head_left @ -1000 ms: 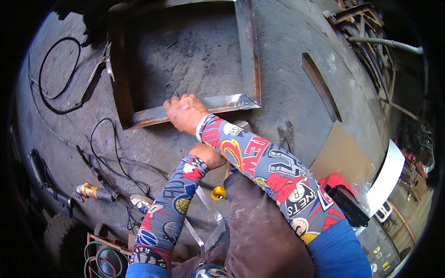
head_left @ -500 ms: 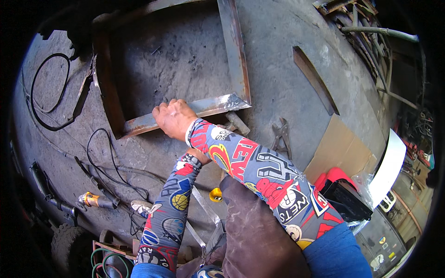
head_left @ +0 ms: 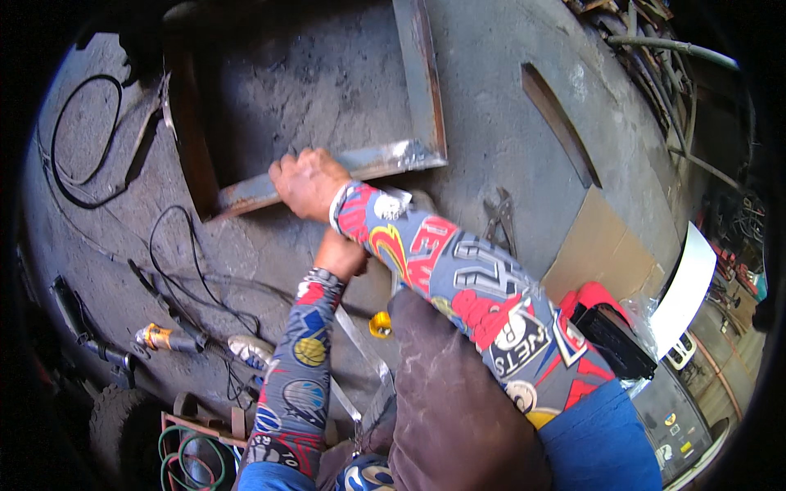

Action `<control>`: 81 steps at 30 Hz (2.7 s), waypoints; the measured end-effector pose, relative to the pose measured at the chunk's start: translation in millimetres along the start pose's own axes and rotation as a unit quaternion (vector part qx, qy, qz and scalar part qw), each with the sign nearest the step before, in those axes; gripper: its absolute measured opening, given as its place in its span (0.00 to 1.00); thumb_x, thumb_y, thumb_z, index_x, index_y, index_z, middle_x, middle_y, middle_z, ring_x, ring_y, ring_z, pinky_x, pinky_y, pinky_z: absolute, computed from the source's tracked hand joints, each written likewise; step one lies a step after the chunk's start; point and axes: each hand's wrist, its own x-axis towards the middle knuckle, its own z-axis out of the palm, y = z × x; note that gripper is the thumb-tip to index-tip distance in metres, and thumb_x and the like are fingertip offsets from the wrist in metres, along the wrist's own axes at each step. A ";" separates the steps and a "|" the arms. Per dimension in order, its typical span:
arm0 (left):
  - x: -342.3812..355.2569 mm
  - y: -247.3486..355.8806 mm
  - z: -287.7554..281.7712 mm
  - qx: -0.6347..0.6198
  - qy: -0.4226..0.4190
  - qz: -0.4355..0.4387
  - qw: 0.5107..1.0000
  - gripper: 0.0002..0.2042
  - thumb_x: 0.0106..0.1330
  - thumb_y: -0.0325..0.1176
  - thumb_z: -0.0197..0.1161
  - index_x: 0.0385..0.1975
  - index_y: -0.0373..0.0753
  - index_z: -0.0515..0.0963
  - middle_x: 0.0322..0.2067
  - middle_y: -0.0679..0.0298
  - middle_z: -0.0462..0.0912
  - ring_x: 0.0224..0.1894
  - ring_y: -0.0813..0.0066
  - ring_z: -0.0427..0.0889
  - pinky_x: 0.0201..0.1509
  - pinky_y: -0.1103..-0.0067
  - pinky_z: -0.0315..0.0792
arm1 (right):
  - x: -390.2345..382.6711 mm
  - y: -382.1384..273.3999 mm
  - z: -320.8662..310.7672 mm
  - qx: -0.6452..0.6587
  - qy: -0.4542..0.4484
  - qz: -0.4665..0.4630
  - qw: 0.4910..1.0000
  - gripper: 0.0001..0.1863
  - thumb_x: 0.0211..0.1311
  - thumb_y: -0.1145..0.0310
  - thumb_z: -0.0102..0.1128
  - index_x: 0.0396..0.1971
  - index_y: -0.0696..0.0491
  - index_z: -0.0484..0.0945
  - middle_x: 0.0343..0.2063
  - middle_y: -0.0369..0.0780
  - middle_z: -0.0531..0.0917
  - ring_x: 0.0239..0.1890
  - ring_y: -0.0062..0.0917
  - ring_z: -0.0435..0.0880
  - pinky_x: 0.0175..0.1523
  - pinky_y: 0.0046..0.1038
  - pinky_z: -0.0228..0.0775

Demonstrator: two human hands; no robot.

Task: The person sits on the floor and uses an angle grinder to smooth the edges of a rectangular metal frame. They then position a metal bar across the frame and weld it in place using a welding torch, creating visible sparks.

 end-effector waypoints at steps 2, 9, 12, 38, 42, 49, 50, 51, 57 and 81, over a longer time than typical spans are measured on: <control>-19.3 -16.3 -15.9 -0.040 0.030 0.007 0.999 0.19 0.63 0.44 0.70 0.45 0.36 0.81 0.28 0.53 0.88 0.32 0.45 0.87 0.42 0.60 0.80 | 1.1 0.0 -0.9 -0.004 -0.052 0.011 0.999 0.15 0.63 0.64 0.60 0.45 0.55 0.83 0.40 0.46 0.88 0.42 0.40 0.90 0.46 0.41 0.81; -19.0 -32.3 8.7 0.102 0.234 0.332 0.908 0.18 0.66 0.31 0.64 0.53 0.31 0.76 0.44 0.46 0.82 0.43 0.50 0.82 0.45 0.61 0.75 | 2.2 -0.3 -3.7 0.008 -0.072 0.008 0.997 0.16 0.64 0.65 0.60 0.48 0.56 0.83 0.43 0.50 0.89 0.46 0.41 0.91 0.50 0.42 0.82; 4.2 -12.6 55.0 -0.526 -0.084 0.175 0.828 0.22 0.73 0.38 0.63 0.62 0.35 0.74 0.54 0.51 0.84 0.53 0.62 0.85 0.57 0.66 0.80 | 3.5 1.4 -6.4 0.012 -0.053 0.003 0.999 0.14 0.62 0.67 0.60 0.45 0.57 0.82 0.42 0.51 0.88 0.43 0.43 0.90 0.48 0.42 0.83; 52.9 1.1 76.3 -0.717 -0.311 0.216 0.585 0.36 0.72 0.45 0.62 0.75 0.36 0.59 0.71 0.46 0.66 0.74 0.45 0.65 0.75 0.52 0.66 | 1.2 0.7 -2.2 -0.001 -0.025 0.001 1.000 0.13 0.61 0.68 0.60 0.43 0.57 0.80 0.39 0.50 0.87 0.39 0.45 0.90 0.45 0.42 0.83; 33.9 -1.5 71.0 -0.735 -0.281 0.238 0.569 0.37 0.67 0.36 0.69 0.74 0.33 0.60 0.72 0.48 0.65 0.73 0.48 0.66 0.74 0.53 0.69 | 0.6 0.9 -1.3 -0.003 -0.015 -0.004 1.000 0.14 0.59 0.69 0.61 0.44 0.57 0.80 0.39 0.50 0.87 0.38 0.45 0.90 0.44 0.43 0.83; 28.8 -6.5 52.8 -0.777 -0.146 0.185 0.584 0.22 0.69 0.33 0.66 0.60 0.34 0.75 0.60 0.48 0.81 0.63 0.53 0.79 0.72 0.55 0.69 | 2.8 -2.4 -9.9 -0.032 -0.061 0.006 0.998 0.12 0.59 0.68 0.61 0.42 0.56 0.80 0.39 0.49 0.88 0.40 0.44 0.90 0.45 0.42 0.83; 26.0 -6.9 42.0 -0.794 -0.116 0.160 0.574 0.20 0.69 0.30 0.63 0.60 0.34 0.76 0.59 0.49 0.81 0.63 0.53 0.78 0.73 0.55 0.68 | 3.4 -2.8 -11.0 -0.030 -0.059 0.004 0.998 0.12 0.59 0.68 0.61 0.42 0.56 0.80 0.39 0.49 0.88 0.40 0.45 0.90 0.45 0.42 0.83; 13.8 -17.5 29.1 -0.786 -0.107 0.205 0.574 0.22 0.66 0.24 0.59 0.62 0.35 0.74 0.58 0.52 0.81 0.65 0.54 0.76 0.75 0.55 0.66 | 3.7 -3.2 -11.4 -0.031 -0.059 0.001 0.998 0.13 0.59 0.68 0.61 0.43 0.56 0.79 0.40 0.50 0.88 0.40 0.45 0.90 0.46 0.43 0.83; -33.0 -59.4 -62.7 -0.596 0.086 0.213 0.769 0.22 0.78 0.33 0.50 0.68 0.32 0.65 0.58 0.50 0.78 0.55 0.64 0.82 0.57 0.69 0.78 | 3.8 -2.8 -12.6 -0.070 -0.084 -0.009 0.994 0.18 0.57 0.64 0.65 0.45 0.55 0.77 0.42 0.51 0.87 0.43 0.48 0.89 0.47 0.46 0.82; 13.6 -9.4 -81.5 -0.660 0.205 0.175 0.701 0.20 0.68 0.35 0.73 0.56 0.38 0.76 0.52 0.59 0.82 0.55 0.61 0.81 0.57 0.66 0.84 | -152.6 -19.5 -43.8 0.606 0.043 0.484 0.630 0.28 0.64 0.77 0.58 0.65 0.63 0.67 0.57 0.52 0.78 0.56 0.41 0.82 0.61 0.42 0.77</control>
